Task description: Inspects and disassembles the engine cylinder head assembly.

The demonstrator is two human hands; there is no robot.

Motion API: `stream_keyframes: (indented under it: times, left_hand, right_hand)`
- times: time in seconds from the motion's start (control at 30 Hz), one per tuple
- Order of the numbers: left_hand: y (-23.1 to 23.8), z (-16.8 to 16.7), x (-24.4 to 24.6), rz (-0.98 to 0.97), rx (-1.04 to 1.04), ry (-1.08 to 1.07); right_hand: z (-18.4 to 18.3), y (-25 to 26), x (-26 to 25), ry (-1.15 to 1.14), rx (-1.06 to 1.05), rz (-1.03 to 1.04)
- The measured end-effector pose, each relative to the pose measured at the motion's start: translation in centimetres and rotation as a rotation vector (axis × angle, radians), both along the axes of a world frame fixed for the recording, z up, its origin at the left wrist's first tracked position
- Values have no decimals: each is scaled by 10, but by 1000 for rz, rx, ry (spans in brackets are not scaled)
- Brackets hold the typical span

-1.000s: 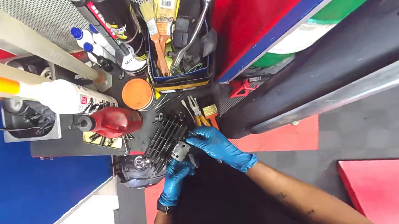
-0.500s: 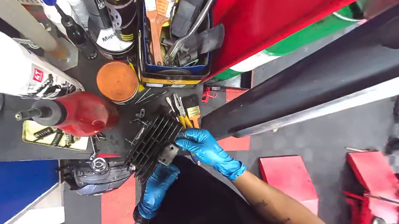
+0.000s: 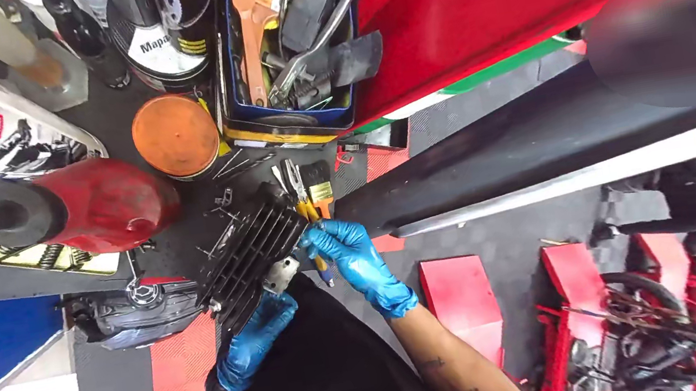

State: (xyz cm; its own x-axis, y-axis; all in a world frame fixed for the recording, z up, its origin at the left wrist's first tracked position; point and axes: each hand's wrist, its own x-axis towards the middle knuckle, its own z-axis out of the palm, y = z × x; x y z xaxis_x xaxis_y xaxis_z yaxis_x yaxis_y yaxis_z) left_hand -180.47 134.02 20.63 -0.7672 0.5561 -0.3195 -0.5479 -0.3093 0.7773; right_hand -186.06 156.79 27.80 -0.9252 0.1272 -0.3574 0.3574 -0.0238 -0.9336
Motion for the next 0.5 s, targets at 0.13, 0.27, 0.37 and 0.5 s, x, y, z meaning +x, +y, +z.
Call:
stream_keyframes:
  times: [0.13, 0.27, 0.37, 0.5]
  left_hand:
    - [-3, 1, -2, -26, -6, -16]
    - [-5, 0, -3, -45, -35, -14]
    - [-5, 1, -4, -54, -58, -19]
    - [-5, 4, -5, -69, -80, -30]
  right_hand:
    - [4, 9, -9, -158, -388, -320]
    - [8, 13, -16, -264, -644, -487]
    - [12, 11, -18, -315, -687, -539]
    - [13, 10, -20, -319, -724, -554]
